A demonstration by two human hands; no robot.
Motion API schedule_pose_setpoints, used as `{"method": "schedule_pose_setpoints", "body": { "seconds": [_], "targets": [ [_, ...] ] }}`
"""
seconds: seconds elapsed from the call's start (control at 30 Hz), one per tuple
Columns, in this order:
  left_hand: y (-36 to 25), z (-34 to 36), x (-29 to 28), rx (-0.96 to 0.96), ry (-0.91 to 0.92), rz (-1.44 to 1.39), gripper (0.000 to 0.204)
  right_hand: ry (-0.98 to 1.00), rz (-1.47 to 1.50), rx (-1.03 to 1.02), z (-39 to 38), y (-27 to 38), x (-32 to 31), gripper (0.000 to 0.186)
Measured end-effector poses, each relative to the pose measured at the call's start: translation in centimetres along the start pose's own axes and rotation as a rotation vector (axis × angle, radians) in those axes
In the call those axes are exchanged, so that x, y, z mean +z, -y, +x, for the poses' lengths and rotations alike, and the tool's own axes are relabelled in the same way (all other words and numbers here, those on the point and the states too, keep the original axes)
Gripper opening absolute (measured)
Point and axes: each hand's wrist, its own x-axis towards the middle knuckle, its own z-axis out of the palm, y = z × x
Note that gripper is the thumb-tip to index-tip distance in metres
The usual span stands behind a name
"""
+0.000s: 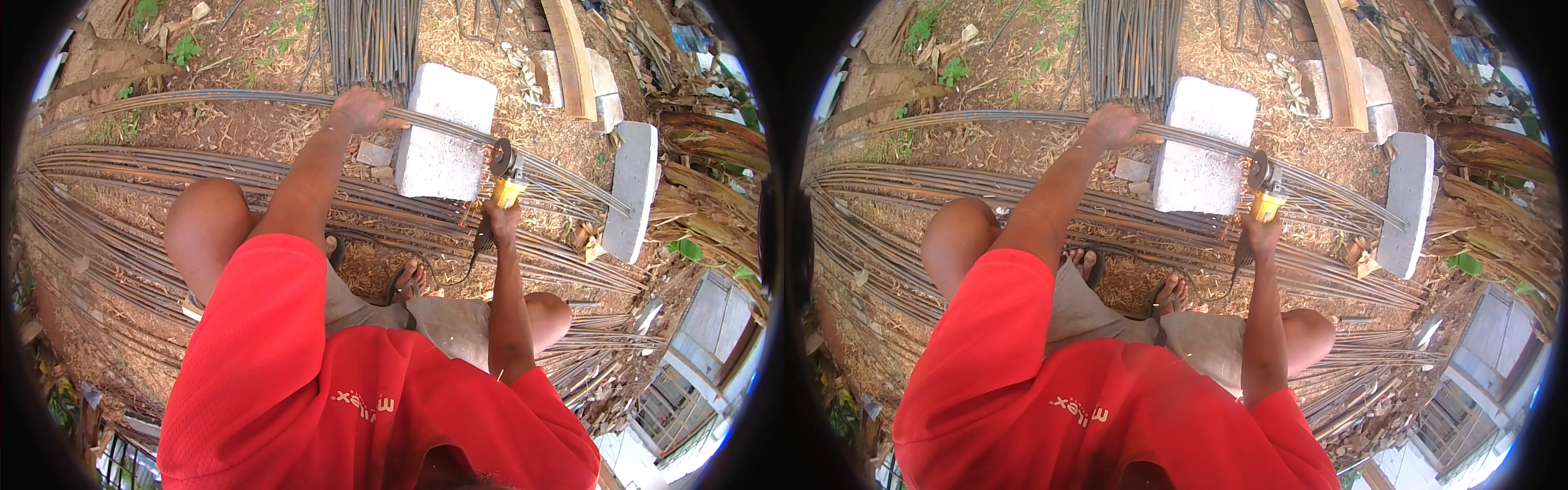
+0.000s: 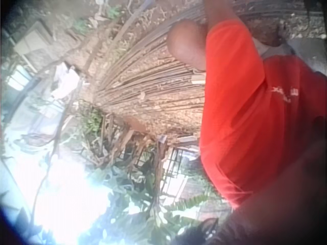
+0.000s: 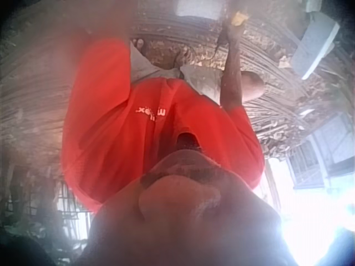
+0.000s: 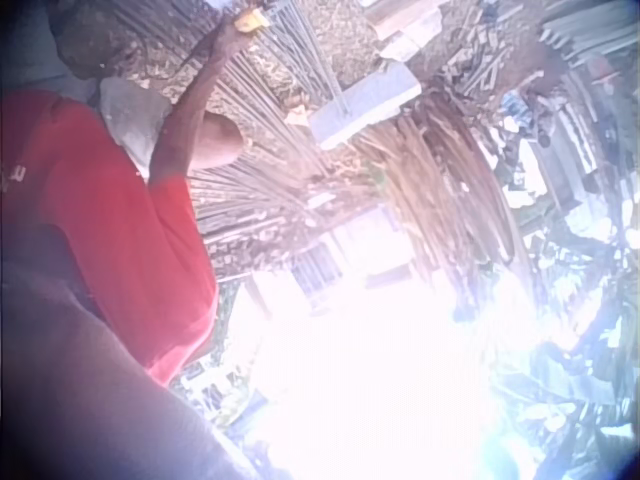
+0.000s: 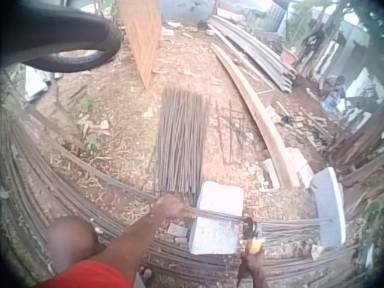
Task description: The person uses an angle grinder to cut multiple metal rods placed on concrete blocks. They repeatedly position each rod, cut it, and set the cut piece aside while sparks fly from the cutting point.
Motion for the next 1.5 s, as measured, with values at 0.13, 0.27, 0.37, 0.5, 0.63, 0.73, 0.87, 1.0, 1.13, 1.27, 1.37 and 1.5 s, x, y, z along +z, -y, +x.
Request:
{"method": "schedule_pose_setpoints", "body": {
  "seconds": [0.13, 0.27, 0.37, 0.5, 0.63, 0.73, 0.87, 1.0, 1.13, 1.27, 1.37, 1.5],
  "targets": [
    [-0.1, 0.1, 0.0, -0.009, 0.013, 0.057, 0.107, 0.015, 0.034, -0.058, -0.1, 0.1, 0.0, 0.028],
    [0.2, 0.5, 0.4, 0.003, 0.019, 0.053, 0.108, -0.005, -0.066, -0.093, 0.4, -0.7, 0.0, 0.027],
    [0.4, 0.7, 0.7, 0.011, 0.004, 0.064, 0.109, 0.020, 0.038, -0.058, 0.9, -1.5, -0.3, 0.026],
    [0.4, 0.5, 0.7, 0.022, -0.016, 0.039, 0.104, 0.017, -0.033, -0.175, 1.1, -2.3, -0.4, 0.032],
    [0.4, 0.4, 0.6, 0.009, 0.024, 0.038, 0.101, -0.010, 0.049, -0.216, 0.5, -1.6, -0.1, 0.026],
    [0.2, 0.2, 0.8, 0.007, -0.062, 0.046, 0.113, 0.002, -0.036, -0.035, 0.4, -0.6, -0.1, 0.025],
    [0.1, 0.3, 0.4, 0.004, 0.013, 0.045, 0.111, 0.097, 0.118, -0.054, 0.4, -0.9, -0.4, 0.031],
    [0.1, 0.1, -0.1, 0.011, 0.034, 0.015, 0.109, 0.113, 0.044, -0.234, 0.8, -2.0, -0.5, 0.033],
    [0.0, 0.1, 0.0, 0.004, 0.040, 0.011, 0.110, 0.014, 0.103, -0.078, 0.8, -1.9, -0.2, 0.032],
    [0.1, 0.1, 0.2, 0.010, 0.000, -0.003, 0.109, -0.023, -0.125, 0.033, 0.5, -0.9, -0.1, 0.033],
    [0.2, 0.1, 0.1, 0.015, 0.016, 0.007, 0.107, 0.005, 0.042, -0.017, 0.4, -0.7, -0.1, 0.035],
    [0.1, 0.2, 0.2, 0.016, 0.020, 0.026, 0.105, 0.011, 0.037, -0.055, 0.4, -0.9, 0.0, 0.036]
  ]
}}
